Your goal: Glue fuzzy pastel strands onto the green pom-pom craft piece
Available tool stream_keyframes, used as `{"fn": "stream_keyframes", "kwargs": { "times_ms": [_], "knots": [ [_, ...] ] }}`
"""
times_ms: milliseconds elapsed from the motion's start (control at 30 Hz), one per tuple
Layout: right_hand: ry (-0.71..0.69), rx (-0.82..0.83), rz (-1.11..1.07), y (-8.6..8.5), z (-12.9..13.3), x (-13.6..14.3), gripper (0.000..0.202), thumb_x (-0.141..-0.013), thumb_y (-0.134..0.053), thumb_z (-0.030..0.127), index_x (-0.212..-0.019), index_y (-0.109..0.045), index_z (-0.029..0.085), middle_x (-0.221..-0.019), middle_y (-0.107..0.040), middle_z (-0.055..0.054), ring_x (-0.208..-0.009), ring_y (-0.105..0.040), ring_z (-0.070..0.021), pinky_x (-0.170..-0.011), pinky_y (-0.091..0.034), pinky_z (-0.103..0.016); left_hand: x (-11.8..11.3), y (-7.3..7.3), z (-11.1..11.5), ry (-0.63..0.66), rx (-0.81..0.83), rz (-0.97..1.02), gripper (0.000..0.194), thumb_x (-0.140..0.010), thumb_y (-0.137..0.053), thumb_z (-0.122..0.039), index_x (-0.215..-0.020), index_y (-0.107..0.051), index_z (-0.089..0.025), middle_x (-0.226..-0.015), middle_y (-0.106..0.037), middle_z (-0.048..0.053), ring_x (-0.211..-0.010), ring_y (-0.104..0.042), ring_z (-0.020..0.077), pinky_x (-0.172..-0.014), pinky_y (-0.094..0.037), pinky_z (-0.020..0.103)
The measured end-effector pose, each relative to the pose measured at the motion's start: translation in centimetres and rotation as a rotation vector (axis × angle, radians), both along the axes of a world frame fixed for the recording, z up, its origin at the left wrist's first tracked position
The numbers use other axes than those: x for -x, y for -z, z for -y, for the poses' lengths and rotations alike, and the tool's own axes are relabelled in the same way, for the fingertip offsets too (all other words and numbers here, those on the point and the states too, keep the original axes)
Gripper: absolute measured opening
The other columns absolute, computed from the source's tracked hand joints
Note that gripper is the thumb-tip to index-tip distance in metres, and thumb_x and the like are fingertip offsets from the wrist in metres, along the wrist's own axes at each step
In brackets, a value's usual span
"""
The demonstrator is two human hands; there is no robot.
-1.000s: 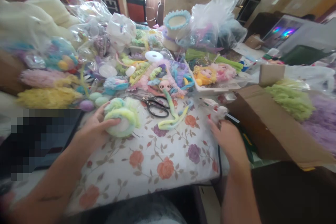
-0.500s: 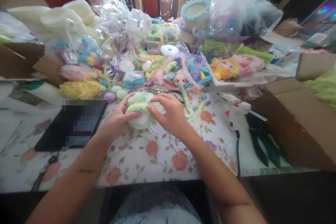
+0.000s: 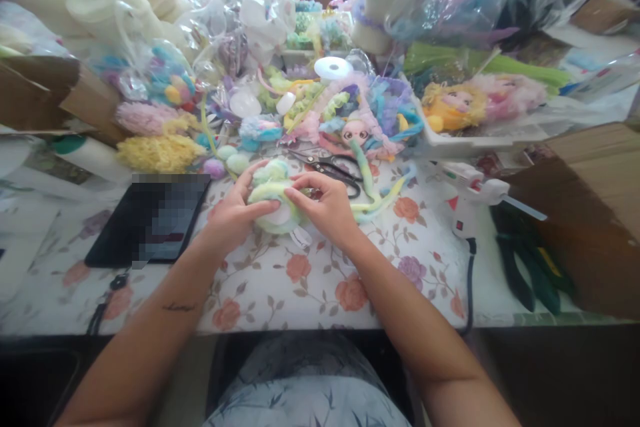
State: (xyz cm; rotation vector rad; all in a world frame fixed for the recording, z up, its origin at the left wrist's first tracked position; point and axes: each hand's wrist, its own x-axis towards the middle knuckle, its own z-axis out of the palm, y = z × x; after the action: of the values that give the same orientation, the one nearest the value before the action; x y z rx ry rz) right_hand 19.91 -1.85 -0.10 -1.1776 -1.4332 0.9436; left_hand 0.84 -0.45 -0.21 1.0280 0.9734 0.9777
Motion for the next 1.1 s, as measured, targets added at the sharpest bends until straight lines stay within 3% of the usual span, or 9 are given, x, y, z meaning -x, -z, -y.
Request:
{"fn": "stream_keyframes", "kwargs": {
  "times_ms": [233,700,1100],
  "knots": [
    [0.0,-0.023,-0.037,0.06,0.18,0.19,0.018,-0.086,-0.079,0.037,-0.076,-0.077,0.023,-0.103,-0.084,-0.008,-0.107,-0.076,-0.0264,-0.079,-0.056,-0.033,-0.33,-0.31,0.23,-0.036,0.004,-0.057,0.102,-0.063,-0.092,-0.031,-0.155,-0.048,-0.027,-0.139,-0.069,0.011,-0.117,-0.068,0.0327,-0.09,-0.058,0.037],
    [0.011,-0.044,-0.004,0.14,0.34,0.49,0.018,-0.087,-0.078,0.038,-0.075,-0.076,0.025,-0.101,-0.084,-0.006,-0.108,-0.075,-0.0265,-0.079,-0.057,-0.034,-0.65,0.01,0.68,-0.085,-0.019,-0.063,0.096,-0.067,-0.09,-0.032,-0.154,-0.05,-0.03,-0.136,-0.069,0.009,-0.116,-0.068,0.0329,-0.094,-0.057,0.041],
    [0.005,-0.081,0.027,0.03,0.61,0.83,0.019,-0.088,-0.079,0.039,-0.075,-0.078,0.025,-0.1,-0.084,-0.006,-0.101,-0.076,-0.0248,-0.077,-0.057,-0.034,-0.84,0.06,0.9,-0.131,-0.03,-0.108,0.093,-0.067,-0.085,-0.027,-0.153,-0.051,-0.029,-0.128,-0.07,0.008,-0.104,-0.069,0.03,-0.089,-0.056,0.04]
  ]
}}
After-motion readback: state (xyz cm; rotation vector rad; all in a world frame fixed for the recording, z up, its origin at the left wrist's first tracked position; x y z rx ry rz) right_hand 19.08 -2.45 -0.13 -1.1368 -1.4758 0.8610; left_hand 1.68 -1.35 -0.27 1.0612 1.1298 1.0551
